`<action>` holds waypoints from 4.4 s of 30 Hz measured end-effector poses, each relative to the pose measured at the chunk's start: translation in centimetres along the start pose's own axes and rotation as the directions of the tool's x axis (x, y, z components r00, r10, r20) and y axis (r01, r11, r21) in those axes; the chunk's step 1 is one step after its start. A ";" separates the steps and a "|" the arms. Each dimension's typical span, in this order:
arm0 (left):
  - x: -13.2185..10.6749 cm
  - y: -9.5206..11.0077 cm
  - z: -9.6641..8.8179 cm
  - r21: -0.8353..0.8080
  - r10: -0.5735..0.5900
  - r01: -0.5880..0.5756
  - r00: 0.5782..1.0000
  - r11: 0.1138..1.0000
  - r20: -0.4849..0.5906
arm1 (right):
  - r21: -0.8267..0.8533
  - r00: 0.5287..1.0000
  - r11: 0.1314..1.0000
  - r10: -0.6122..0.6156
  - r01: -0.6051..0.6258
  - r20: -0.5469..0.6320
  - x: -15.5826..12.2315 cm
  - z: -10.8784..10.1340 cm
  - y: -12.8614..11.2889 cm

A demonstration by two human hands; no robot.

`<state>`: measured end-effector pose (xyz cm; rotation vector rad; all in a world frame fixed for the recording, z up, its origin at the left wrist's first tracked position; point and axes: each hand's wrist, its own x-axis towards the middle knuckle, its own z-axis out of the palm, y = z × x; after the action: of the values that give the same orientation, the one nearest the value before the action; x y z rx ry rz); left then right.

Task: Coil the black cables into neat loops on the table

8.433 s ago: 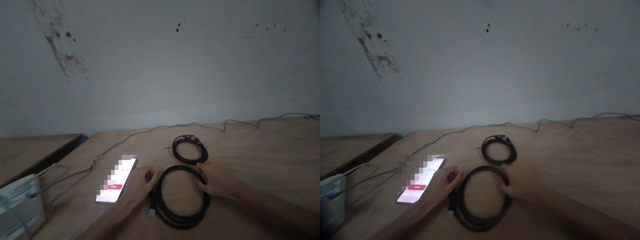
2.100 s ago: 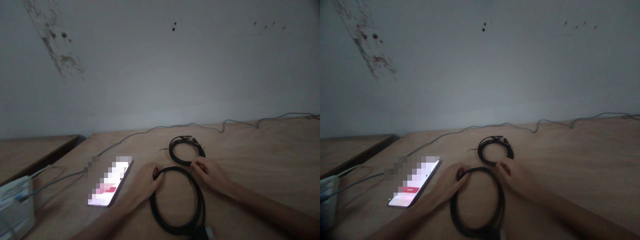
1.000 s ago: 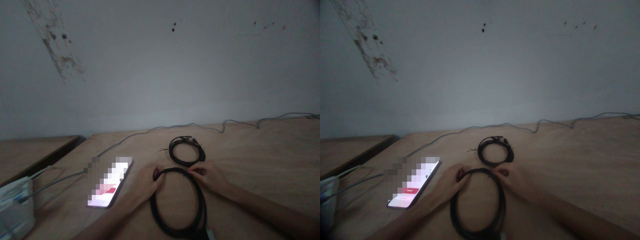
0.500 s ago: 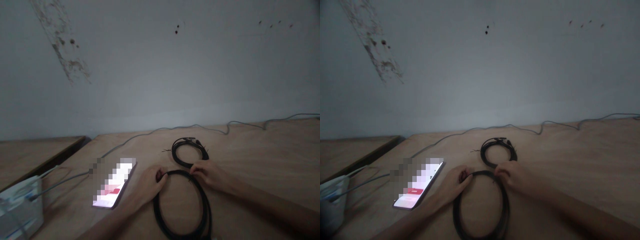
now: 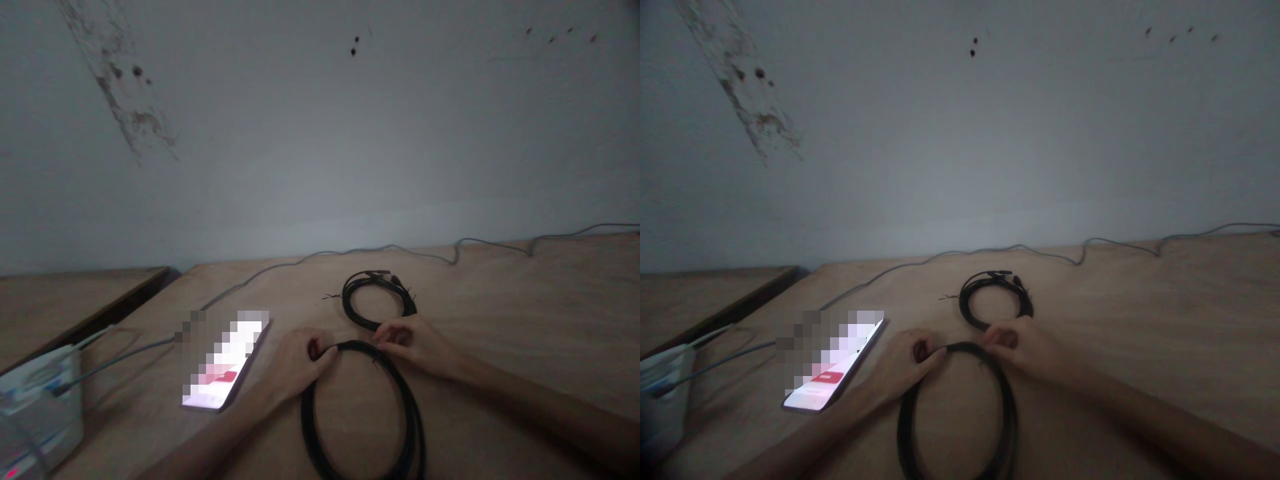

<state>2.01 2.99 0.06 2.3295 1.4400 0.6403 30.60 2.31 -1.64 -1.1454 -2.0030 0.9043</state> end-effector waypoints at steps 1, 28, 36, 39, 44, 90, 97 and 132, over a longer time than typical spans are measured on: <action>0.0 0.0 0.0 0.006 0.003 -0.003 1.000 1.000 -0.002 | 0.049 1.000 0.999 0.024 -0.023 -0.004 0.0 0.1 0.1; 0.0 0.2 0.0 0.028 0.008 -0.007 1.000 1.000 -0.014 | -0.343 0.978 0.931 -0.174 0.124 -0.118 -2.3 2.4 -1.4; 0.1 0.4 -0.1 0.037 0.002 -0.001 1.000 0.999 -0.019 | -0.464 0.966 0.875 -0.221 0.138 -0.131 -1.9 3.0 -2.5; 0.0 0.5 -0.2 0.031 0.001 -0.001 1.000 1.000 -0.010 | -0.437 0.972 0.894 -0.183 0.101 -0.150 -1.8 2.9 -2.6; 0.0 0.3 -0.1 0.031 0.003 -0.003 1.000 1.000 -0.007 | -0.283 0.969 0.958 -0.113 0.048 -0.218 -1.7 2.8 -1.8; 0.2 -0.7 0.2 0.056 0.041 -0.041 0.999 0.998 -0.004 | -0.203 0.973 0.952 -0.232 0.230 0.014 -1.0 0.2 0.4; 0.1 -0.6 0.2 0.058 0.044 -0.044 0.999 0.997 0.001 | -0.205 0.930 0.908 -0.363 0.366 0.052 -0.5 -0.2 2.0; 0.1 -0.2 0.0 0.041 0.040 -0.040 0.999 0.998 0.013 | -0.275 0.977 0.937 -0.203 0.214 0.069 0.0 -1.1 0.8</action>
<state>1.93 3.22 -0.03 2.3948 1.4175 0.6121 31.83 2.88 -1.68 -1.0414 -2.2895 0.5503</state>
